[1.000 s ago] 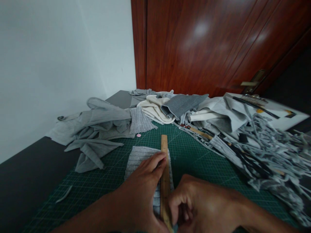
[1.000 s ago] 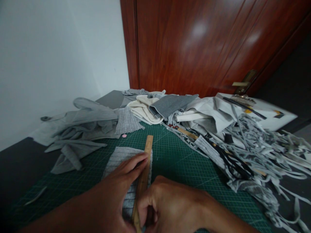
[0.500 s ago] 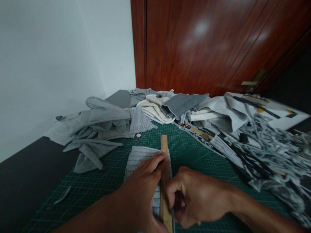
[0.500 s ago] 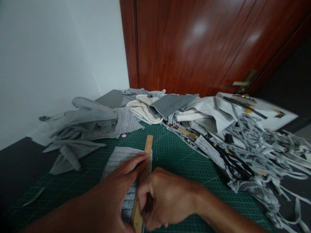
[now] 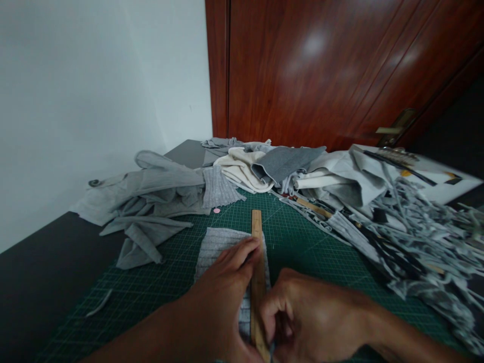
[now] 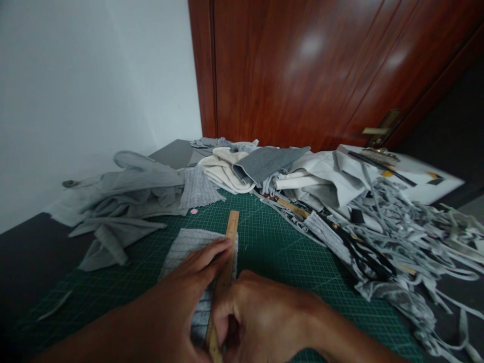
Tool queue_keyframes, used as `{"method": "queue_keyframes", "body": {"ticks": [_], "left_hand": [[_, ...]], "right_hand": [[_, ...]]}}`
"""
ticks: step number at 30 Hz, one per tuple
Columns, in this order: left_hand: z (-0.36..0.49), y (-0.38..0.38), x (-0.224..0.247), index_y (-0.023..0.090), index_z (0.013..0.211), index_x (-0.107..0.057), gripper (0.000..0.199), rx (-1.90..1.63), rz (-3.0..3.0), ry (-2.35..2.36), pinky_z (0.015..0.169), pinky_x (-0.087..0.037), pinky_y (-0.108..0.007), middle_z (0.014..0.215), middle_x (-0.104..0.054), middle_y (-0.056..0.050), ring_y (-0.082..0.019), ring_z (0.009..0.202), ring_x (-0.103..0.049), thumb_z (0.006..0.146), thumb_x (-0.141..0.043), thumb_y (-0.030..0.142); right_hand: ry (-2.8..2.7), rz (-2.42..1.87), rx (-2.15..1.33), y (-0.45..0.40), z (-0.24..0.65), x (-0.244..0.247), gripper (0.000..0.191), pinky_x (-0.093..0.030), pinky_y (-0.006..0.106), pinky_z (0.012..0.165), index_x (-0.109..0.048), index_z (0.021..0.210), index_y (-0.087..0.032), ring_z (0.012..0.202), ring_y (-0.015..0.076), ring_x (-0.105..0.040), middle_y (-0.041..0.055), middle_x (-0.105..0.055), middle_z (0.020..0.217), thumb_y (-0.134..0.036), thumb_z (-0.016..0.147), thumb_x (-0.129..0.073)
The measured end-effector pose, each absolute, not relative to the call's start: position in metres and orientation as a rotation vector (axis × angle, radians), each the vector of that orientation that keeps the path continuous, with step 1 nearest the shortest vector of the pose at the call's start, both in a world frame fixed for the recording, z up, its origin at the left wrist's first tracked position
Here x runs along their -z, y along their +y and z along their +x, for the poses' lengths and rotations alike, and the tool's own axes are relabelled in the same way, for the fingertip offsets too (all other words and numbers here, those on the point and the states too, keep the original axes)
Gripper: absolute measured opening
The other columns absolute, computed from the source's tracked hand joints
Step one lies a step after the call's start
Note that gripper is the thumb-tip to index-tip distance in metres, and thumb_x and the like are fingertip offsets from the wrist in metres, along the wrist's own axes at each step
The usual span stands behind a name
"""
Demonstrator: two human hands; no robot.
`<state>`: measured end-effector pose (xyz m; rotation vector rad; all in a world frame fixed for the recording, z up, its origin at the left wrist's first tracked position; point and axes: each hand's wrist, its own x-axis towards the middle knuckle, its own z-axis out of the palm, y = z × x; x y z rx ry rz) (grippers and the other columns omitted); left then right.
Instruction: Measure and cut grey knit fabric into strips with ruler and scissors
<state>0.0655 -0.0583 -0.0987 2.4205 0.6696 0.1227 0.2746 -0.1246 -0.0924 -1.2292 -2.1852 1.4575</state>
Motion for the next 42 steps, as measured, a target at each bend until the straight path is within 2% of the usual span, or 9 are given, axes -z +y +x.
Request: {"method": "queue_keyframes", "body": {"ticks": [5,9,15,19,23,27,34,37,42], "left_hand": [[0.066,-0.058,0.098,0.009,0.161,-0.037,0.135,-0.127,2.402,0.659,0.129,-0.025,-0.055,0.174,-0.018,-0.019,-0.042,0.159,-0.019,0.05,-0.092,0.063],[0.067,-0.058,0.098,0.008,0.157,-0.044,0.129,-0.162,2.396,0.655,0.129,-0.025,-0.056,0.173,-0.023,-0.021,-0.044,0.158,-0.022,0.05,-0.092,0.062],[0.066,-0.057,0.098,0.012,0.159,-0.041,0.132,-0.111,2.414,0.654,0.127,-0.026,-0.059,0.174,-0.018,-0.02,-0.045,0.158,-0.02,0.049,-0.092,0.064],[0.066,-0.056,0.103,0.013,0.158,-0.042,0.127,-0.181,2.438,0.647,0.127,-0.027,-0.057,0.173,-0.022,-0.018,-0.043,0.158,-0.023,0.052,-0.09,0.065],[0.065,-0.049,0.123,0.017,0.163,-0.032,0.138,-0.274,2.427,0.539,0.127,-0.027,-0.06,0.173,-0.022,-0.017,-0.046,0.156,-0.025,0.047,-0.091,0.063],[0.063,-0.043,0.142,0.02,0.168,-0.019,0.145,-0.315,2.432,0.489,0.128,-0.024,-0.059,0.176,-0.015,-0.014,-0.046,0.157,-0.022,0.05,-0.09,0.066],[0.062,-0.045,0.14,0.016,0.168,-0.019,0.149,-0.287,2.47,0.494,0.129,-0.023,-0.058,0.176,-0.012,-0.015,-0.045,0.158,-0.019,0.048,-0.09,0.066],[0.061,-0.045,0.141,0.018,0.168,-0.018,0.147,-0.287,2.469,0.49,0.129,-0.022,-0.057,0.176,-0.012,-0.014,-0.044,0.159,-0.018,0.05,-0.09,0.065],[0.06,-0.045,0.142,0.018,0.169,-0.013,0.149,-0.322,2.435,0.47,0.13,-0.022,-0.057,0.176,-0.013,-0.015,-0.045,0.158,-0.019,0.051,-0.091,0.064]], "right_hand": [[-2.158,-1.312,-1.31,-0.111,0.28,0.096,0.016,-0.039,0.014,0.047,-0.072,0.073,-0.015,0.055,0.007,-0.055,-0.0078,-0.062,0.063,-0.005,0.065,-0.082],[-1.973,-1.343,-1.377,-0.103,0.291,0.095,0.015,-0.037,0.014,0.044,-0.069,0.075,-0.016,0.05,0.0058,-0.05,-0.0091,-0.058,0.06,-0.005,0.069,-0.077],[-2.008,-1.226,-1.436,-0.109,0.289,0.094,0.018,-0.04,0.015,0.048,-0.072,0.075,-0.016,0.053,0.0057,-0.051,-0.009,-0.06,0.063,-0.002,0.066,-0.08],[-2.008,-1.213,-1.406,-0.098,0.291,0.101,0.018,-0.04,0.016,0.051,-0.072,0.076,-0.016,0.057,0.0071,-0.052,-0.0084,-0.061,0.065,-0.003,0.066,-0.079],[-1.774,-1.208,-1.36,-0.085,0.304,0.106,0.014,-0.04,0.017,0.051,-0.067,0.077,-0.017,0.057,0.0079,-0.049,-0.0075,-0.06,0.066,-0.007,0.072,-0.075],[-1.712,-1.278,-1.312,-0.091,0.309,0.101,0.013,-0.039,0.019,0.048,-0.064,0.083,-0.018,0.052,0.0082,-0.047,-0.0073,-0.057,0.064,-0.025,0.087,-0.074],[-1.939,-1.38,-0.946,-0.129,0.294,0.091,0.019,-0.044,0.023,0.053,-0.06,0.089,-0.021,0.058,0.0123,-0.056,-0.0039,-0.059,0.069,-0.03,0.105,-0.055],[-2.119,-1.377,-0.727,-0.15,0.29,0.095,0.015,-0.052,0.028,0.059,-0.063,0.099,-0.022,0.065,0.0169,-0.066,0.0002,-0.068,0.076,-0.029,0.106,-0.052],[-2.18,-1.44,-0.444,-0.174,0.287,0.109,0.027,-0.062,0.033,0.068,-0.068,0.112,-0.022,0.074,0.0226,-0.078,0.0055,-0.08,0.089,-0.03,0.11,-0.042]]}}
